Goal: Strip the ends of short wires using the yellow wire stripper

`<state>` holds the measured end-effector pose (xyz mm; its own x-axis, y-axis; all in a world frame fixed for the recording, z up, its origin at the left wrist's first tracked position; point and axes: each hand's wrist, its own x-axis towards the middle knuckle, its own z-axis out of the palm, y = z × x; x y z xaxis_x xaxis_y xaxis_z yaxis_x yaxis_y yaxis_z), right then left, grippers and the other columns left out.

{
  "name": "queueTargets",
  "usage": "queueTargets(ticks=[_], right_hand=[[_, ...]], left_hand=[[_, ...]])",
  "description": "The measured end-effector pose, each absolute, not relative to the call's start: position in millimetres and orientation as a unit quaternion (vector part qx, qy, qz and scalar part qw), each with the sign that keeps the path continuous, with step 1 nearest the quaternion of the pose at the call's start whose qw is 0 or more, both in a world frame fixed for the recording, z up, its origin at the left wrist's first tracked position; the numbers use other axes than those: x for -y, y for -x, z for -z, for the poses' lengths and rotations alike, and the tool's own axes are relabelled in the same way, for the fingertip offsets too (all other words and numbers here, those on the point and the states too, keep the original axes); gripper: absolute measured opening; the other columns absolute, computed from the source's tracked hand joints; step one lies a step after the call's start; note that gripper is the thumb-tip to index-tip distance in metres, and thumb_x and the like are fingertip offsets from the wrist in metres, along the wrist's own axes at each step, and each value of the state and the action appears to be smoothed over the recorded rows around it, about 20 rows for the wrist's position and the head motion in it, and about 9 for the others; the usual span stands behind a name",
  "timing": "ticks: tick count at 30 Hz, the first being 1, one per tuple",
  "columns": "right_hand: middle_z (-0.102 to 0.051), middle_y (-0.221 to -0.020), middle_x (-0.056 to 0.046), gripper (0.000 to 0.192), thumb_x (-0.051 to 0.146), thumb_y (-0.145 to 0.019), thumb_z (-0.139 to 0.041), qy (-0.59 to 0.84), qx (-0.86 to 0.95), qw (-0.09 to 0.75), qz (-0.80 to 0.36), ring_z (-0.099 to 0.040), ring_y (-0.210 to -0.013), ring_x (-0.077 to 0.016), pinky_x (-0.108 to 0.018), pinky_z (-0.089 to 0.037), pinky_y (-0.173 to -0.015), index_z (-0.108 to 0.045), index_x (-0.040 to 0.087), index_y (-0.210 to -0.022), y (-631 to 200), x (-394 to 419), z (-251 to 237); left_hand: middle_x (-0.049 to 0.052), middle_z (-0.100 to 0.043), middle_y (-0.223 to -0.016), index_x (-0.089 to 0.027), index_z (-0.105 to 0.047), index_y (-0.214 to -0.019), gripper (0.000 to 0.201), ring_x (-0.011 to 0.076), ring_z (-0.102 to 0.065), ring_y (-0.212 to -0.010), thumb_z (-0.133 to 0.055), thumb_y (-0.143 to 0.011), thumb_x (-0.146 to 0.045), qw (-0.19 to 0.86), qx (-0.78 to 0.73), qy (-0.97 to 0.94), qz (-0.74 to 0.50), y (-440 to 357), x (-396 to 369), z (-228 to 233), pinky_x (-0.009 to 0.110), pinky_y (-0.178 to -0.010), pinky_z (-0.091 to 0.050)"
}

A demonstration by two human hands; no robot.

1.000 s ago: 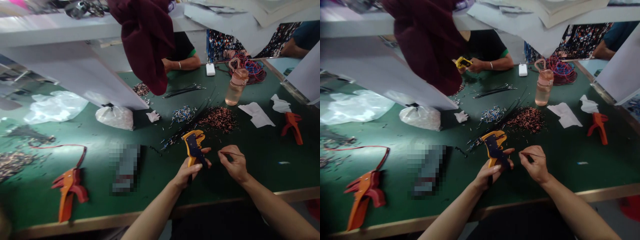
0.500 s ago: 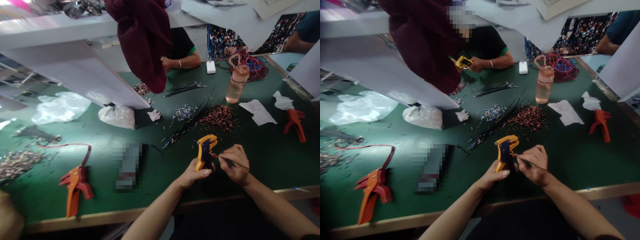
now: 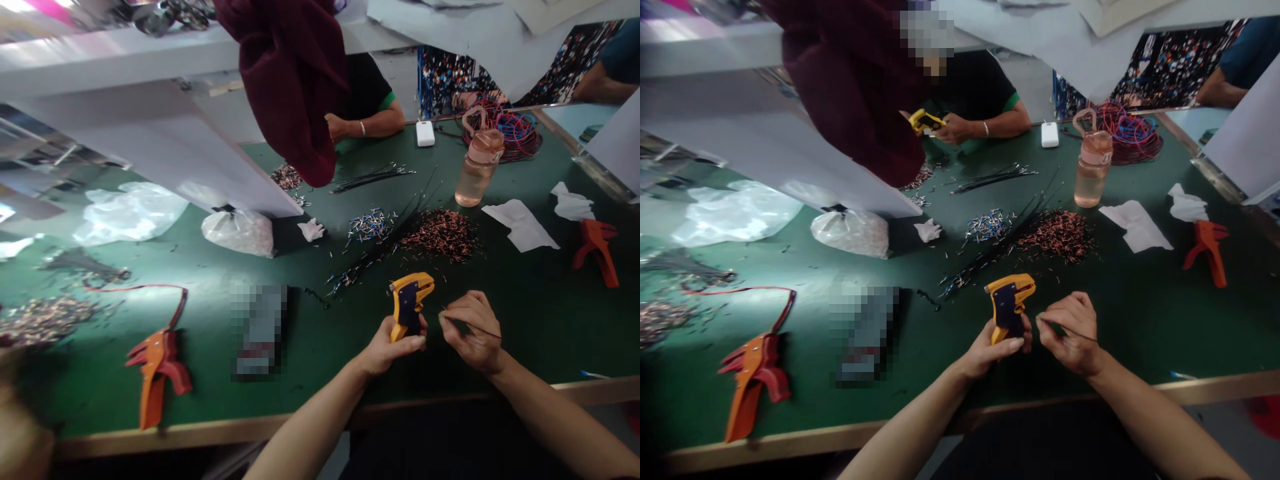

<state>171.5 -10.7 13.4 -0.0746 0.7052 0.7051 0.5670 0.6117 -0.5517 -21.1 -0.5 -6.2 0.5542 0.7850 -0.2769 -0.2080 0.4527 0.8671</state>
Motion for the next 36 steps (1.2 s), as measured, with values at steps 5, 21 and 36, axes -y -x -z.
queueTargets(ticks=[5,21,36], right_hand=[[-0.071,-0.065,0.004,0.013,0.013,-0.081,-0.063,0.43,0.737,0.518,-0.06,-0.064,-0.052,-0.0137,-0.035,-0.043,-0.068,-0.065,0.026,-0.082,-171.4,11.1,-14.2],[-0.068,-0.065,0.0,0.013,0.022,-0.087,-0.062,0.51,0.661,0.53,-0.152,-0.065,-0.061,-0.0177,-0.035,-0.05,-0.065,-0.066,0.024,-0.074,-170.7,7.1,-0.6],[-0.07,-0.068,-0.001,0.013,0.027,-0.083,-0.07,0.527,0.581,0.54,-0.305,-0.065,-0.063,-0.0166,-0.028,-0.05,-0.06,-0.072,0.023,-0.072,-174.8,2.2,-0.6]], left_hand=[[-0.004,-0.049,-0.042,-0.016,-0.055,-0.058,0.045,0.007,-0.039,-0.037,-0.08,-0.071,-0.052,0.742,-0.402,-0.454,-0.286,18.7,2.6,8.6,0.024,-0.042,-0.028],[0.016,-0.065,-0.126,-0.016,-0.07,-0.106,0.047,0.0218,-0.067,-0.079,-0.08,-0.066,-0.037,0.82,-0.243,-0.337,-0.394,22.5,-2.4,13.8,0.038,-0.078,-0.05],[0.013,-0.072,-0.109,-0.016,-0.071,-0.115,0.05,0.023,-0.067,-0.083,-0.08,-0.07,-0.036,0.814,-0.241,-0.376,-0.373,26.4,-2.9,18.8,0.037,-0.081,-0.049]])
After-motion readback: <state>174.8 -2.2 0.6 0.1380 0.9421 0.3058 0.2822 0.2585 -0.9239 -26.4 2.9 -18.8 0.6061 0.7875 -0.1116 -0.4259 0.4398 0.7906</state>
